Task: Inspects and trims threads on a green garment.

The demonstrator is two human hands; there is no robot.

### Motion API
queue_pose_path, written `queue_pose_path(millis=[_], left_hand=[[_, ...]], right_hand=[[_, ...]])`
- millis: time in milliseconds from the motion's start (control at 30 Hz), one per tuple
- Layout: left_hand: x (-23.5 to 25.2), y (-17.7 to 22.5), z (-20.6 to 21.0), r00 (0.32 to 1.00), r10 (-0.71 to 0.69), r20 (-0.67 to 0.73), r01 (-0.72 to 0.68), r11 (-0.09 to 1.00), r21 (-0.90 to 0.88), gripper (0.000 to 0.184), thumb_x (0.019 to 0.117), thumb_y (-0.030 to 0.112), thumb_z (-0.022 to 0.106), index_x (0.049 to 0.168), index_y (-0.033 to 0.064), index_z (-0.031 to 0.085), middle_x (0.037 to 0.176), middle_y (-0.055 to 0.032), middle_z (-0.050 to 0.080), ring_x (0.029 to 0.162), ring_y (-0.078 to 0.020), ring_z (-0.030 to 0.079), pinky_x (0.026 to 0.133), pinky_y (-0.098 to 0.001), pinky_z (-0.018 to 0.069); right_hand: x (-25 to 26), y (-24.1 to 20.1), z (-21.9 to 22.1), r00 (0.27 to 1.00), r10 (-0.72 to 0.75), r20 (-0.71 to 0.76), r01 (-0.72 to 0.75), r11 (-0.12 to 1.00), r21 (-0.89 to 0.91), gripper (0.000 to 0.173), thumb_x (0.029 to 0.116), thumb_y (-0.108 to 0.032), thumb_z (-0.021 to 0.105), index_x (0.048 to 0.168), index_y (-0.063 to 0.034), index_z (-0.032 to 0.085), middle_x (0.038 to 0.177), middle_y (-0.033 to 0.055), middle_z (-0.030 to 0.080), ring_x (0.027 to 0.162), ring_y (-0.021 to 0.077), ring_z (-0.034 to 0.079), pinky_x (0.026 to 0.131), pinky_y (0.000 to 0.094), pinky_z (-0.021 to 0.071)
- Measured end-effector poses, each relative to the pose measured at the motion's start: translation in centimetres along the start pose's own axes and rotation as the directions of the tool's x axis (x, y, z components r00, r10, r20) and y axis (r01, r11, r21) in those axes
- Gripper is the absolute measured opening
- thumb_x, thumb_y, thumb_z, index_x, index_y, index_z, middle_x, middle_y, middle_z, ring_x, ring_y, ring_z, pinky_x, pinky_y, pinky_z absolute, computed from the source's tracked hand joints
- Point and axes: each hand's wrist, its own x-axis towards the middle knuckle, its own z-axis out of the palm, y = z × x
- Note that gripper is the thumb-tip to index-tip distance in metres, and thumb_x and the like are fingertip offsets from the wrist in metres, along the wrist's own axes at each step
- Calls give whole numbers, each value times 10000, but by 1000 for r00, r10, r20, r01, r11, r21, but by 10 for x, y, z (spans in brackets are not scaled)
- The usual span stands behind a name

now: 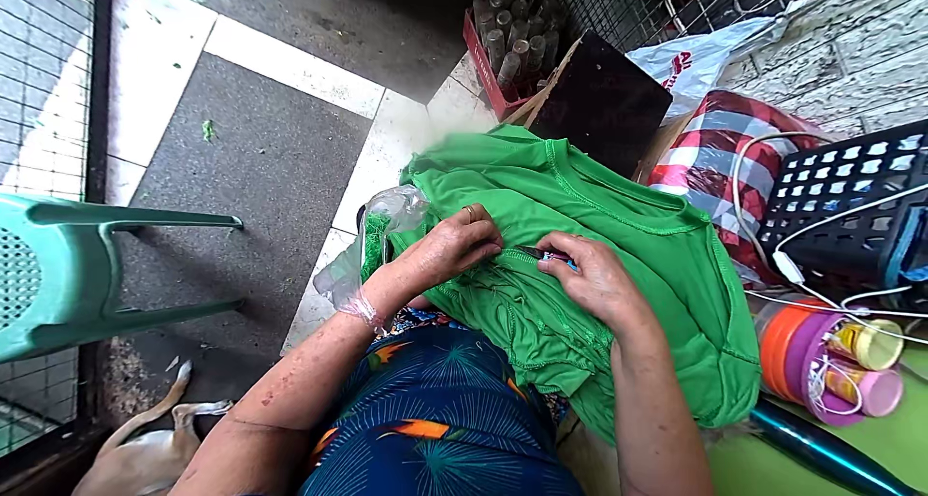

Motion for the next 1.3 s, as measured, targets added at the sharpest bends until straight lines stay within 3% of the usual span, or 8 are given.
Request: queue_pose_path(millis=[200,367,600,833,1000,1133,1233,1300], left_hand=[[1,-9,-5,999,-23,48,23,1000,2,114,966,80,627,931,3,703,953,-135,634,885,-192,627,814,-267,523],[1,-6,-7,994,-63,85,63,998,6,130,1006,56,557,964,-25,650,972,-155,619,910,-230,629,834,-310,531],[-1,-5,-3,998,-46,47,46,999,0,148,1010,82,553,967,-14,658,968,-147,618,906,-220,627,818,-299,528],[-3,-8,0,997,-81,22,81,996,-40,153,1016,80,543,964,-12,654,972,-140,617,905,-203,624,822,-296,525],[-8,-14,-3,989,-148,12,147,967,-207,179,1026,61,526,989,-62,651,974,-148,616,840,-141,646,791,-256,564],[-15,-17,-4,995,-84,51,94,965,-245,248,897,71,590,1090,-66,666,1074,-158,607,836,-113,638,731,-227,572],[-12,-22,0,1000,-6,-21,1,977,-213,164,930,100,678,974,-51,725,1017,-167,658,869,-126,651,771,-211,551],[-10,-24,2,998,13,-55,-23,982,-187,139,943,86,672,898,-31,733,978,-158,675,923,-151,647,837,-229,523]], right_hand=[[-8,-8,7,982,-55,-182,80,988,133,267,964,-98,690,1207,6,652,982,158,698,870,252,682,776,444,555],[-6,-23,10,997,-1,-72,-1,1000,-22,215,928,-50,722,1137,0,703,974,193,713,907,363,702,775,579,536],[-1,-38,16,998,16,-67,-29,981,-191,198,944,-61,702,1133,-3,719,949,217,695,870,402,696,722,579,527],[3,-28,26,986,-132,-103,104,964,-246,129,929,-28,688,1046,-24,743,837,192,669,784,375,690,682,552,524],[7,-15,20,994,-52,-97,51,999,-10,184,968,-59,666,1140,-7,704,951,195,710,876,366,702,746,588,533],[5,-12,13,994,80,-72,-67,982,175,269,973,-108,698,1218,-7,648,971,156,694,837,247,661,766,458,534],[4,-12,14,994,51,-92,-33,981,190,262,962,-89,703,1205,-9,649,971,139,693,840,209,662,764,410,540],[4,-10,17,994,-14,-108,31,987,159,244,937,-64,714,1169,-2,671,963,144,697,863,233,670,776,446,538]])
